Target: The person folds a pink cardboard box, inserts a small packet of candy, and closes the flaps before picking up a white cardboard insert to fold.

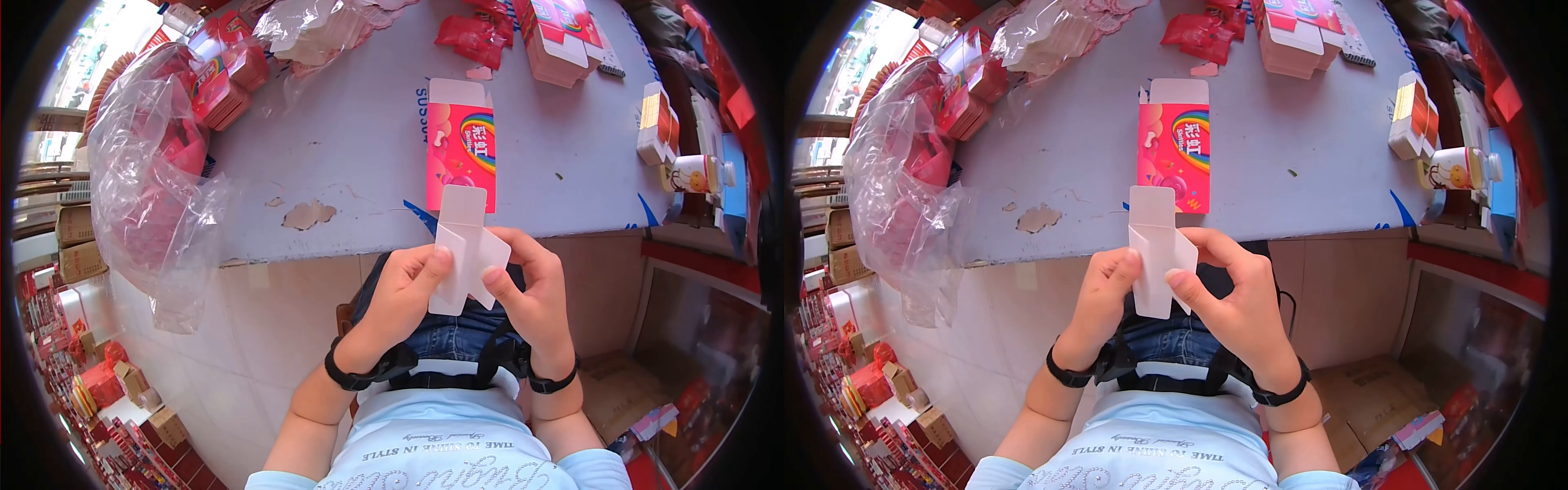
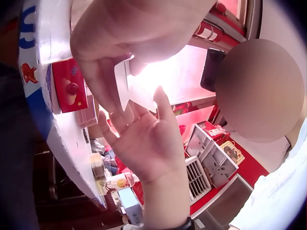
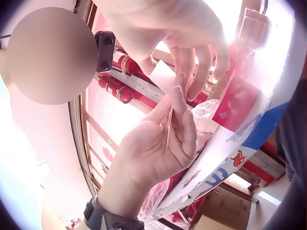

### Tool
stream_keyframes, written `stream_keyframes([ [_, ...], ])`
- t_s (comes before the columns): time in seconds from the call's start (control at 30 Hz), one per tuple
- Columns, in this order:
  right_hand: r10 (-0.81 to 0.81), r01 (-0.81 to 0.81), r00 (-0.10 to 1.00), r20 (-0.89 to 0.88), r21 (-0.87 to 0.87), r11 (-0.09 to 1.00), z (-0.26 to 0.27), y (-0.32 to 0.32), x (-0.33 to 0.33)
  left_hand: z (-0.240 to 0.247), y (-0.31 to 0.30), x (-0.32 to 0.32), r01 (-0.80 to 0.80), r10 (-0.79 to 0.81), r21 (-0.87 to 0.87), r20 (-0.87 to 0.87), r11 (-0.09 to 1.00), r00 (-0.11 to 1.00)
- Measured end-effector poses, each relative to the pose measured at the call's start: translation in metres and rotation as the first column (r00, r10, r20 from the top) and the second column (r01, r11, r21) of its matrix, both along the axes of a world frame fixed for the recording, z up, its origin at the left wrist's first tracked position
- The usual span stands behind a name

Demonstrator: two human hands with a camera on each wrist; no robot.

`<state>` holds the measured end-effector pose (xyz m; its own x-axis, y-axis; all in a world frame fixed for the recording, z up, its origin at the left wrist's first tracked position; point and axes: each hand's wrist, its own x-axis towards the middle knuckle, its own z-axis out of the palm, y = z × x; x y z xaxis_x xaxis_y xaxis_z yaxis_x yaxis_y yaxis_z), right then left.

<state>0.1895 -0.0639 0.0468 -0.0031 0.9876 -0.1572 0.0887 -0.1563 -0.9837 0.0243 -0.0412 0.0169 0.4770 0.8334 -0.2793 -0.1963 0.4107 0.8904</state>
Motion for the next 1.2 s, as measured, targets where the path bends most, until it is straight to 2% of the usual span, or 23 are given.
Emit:
stream_keyframes([
  [0.13, 0.008, -0.008, 1.0, 0.004, -0.018, 1.0, 0.001, -0.001, -0.002, -0.003, 0.0, 0.001, -0.053, 0.053, 0.019, -0.028, 0.998, 0.998],
  [0.23, 0.026, -0.025, 1.0, 0.012, -0.033, 0.999, 0.001, -0.001, -0.002, -0.004, -0.001, 0.001, -0.017, 0.018, 0.012, -0.1, 1.0, 0.995],
  [0.37, -0.007, 0.007, 1.0, 0.002, -0.017, 1.0, -0.004, -0.001, -0.002, -0.009, -0.002, 0.003, -0.008, 0.01, 0.021, -0.087, 1.0, 0.996],
  [0.43, -0.026, 0.026, 1.0, -0.011, 0.009, 1.0, -0.011, -0.001, -0.001, -0.006, -0.001, 0.008, -0.111, 0.113, 0.149, -0.005, 0.983, 0.994],
  [0.57, -0.05, 0.051, 0.998, -0.027, 0.022, 0.998, -0.011, 0.0, 0.001, 0.004, -0.004, 0.005, -0.093, 0.098, 0.206, -0.014, 0.974, 0.995],
  [0.63, -0.059, 0.06, 0.998, -0.038, 0.015, 0.998, -0.012, -0.001, 0.001, 0.014, -0.004, 0.006, -0.017, 0.106, 0.328, -0.256, 0.945, 0.961],
  [0.77, -0.063, 0.066, 0.993, -0.103, 0.031, 0.997, -0.015, -0.001, 0.005, 0.006, -0.004, -0.002, -0.005, 0.098, 0.377, -0.229, 0.926, 0.969],
  [0.83, -0.057, 0.058, 0.985, -0.165, 0.001, 0.998, -0.016, -0.001, 0.008, 0.002, -0.006, -0.007, -0.066, 0.067, 0.071, -0.012, 0.995, 0.998],
  [0.87, -0.054, 0.049, 0.973, -0.226, -0.028, 0.998, -0.016, -0.001, 0.01, 0.003, -0.006, -0.008, -0.065, 0.066, 0.07, -0.012, 0.995, 0.998],
  [0.9, -0.054, 0.049, 0.973, -0.226, -0.028, 0.998, -0.016, -0.001, 0.011, 0.003, -0.005, -0.008, -0.057, 0.058, -0.023, 0.022, 0.998, 0.998],
  [0.93, -0.069, 0.065, 0.978, -0.195, -0.024, 0.998, -0.015, 0.0, 0.012, 0.004, -0.004, -0.008, -0.045, 0.052, -0.116, 0.057, 0.992, 0.997],
  [1.0, -0.082, 0.08, 0.983, -0.165, -0.019, 0.997, -0.014, 0.002, 0.01, 0.005, -0.003, -0.006, -0.061, 0.066, -0.12, 0.034, 0.991, 0.997],
  [1.03, -0.186, 0.18, 0.982, 0.032, 0.139, 0.974, -0.013, 0.004, 0.006, 0.005, -0.002, -0.005, -0.077, 0.079, -0.124, 0.011, 0.989, 0.997],
  [1.07, -0.311, 0.239, 0.928, 0.208, 0.309, 0.921, -0.012, 0.005, 0.004, 0.005, -0.002, -0.005, -0.079, 0.081, -0.125, 0.011, 0.989, 0.997],
  [1.1, -0.309, 0.237, 0.928, 0.208, 0.308, 0.921, -0.011, 0.004, 0.006, 0.004, -0.002, -0.004, -0.084, 0.083, -0.121, -0.008, 0.989, 0.997],
  [1.13, -0.312, 0.015, 0.814, 0.489, 0.521, 0.854, -0.01, 0.002, 0.01, 0.004, -0.001, -0.005, -0.089, 0.087, -0.118, -0.026, 0.989, 0.996],
  [1.17, -0.373, -0.262, 0.608, 0.701, 0.62, 0.739, -0.008, 0.001, 0.012, 0.004, -0.001, -0.005, -0.094, 0.091, -0.119, -0.028, 0.989, 0.995],
  [1.2, -0.371, -0.263, 0.61, 0.701, 0.62, 0.739, -0.006, -0.002, 0.01, 0.004, 0.0, -0.006, -0.095, 0.091, -0.117, -0.039, 0.989, 0.995],
])
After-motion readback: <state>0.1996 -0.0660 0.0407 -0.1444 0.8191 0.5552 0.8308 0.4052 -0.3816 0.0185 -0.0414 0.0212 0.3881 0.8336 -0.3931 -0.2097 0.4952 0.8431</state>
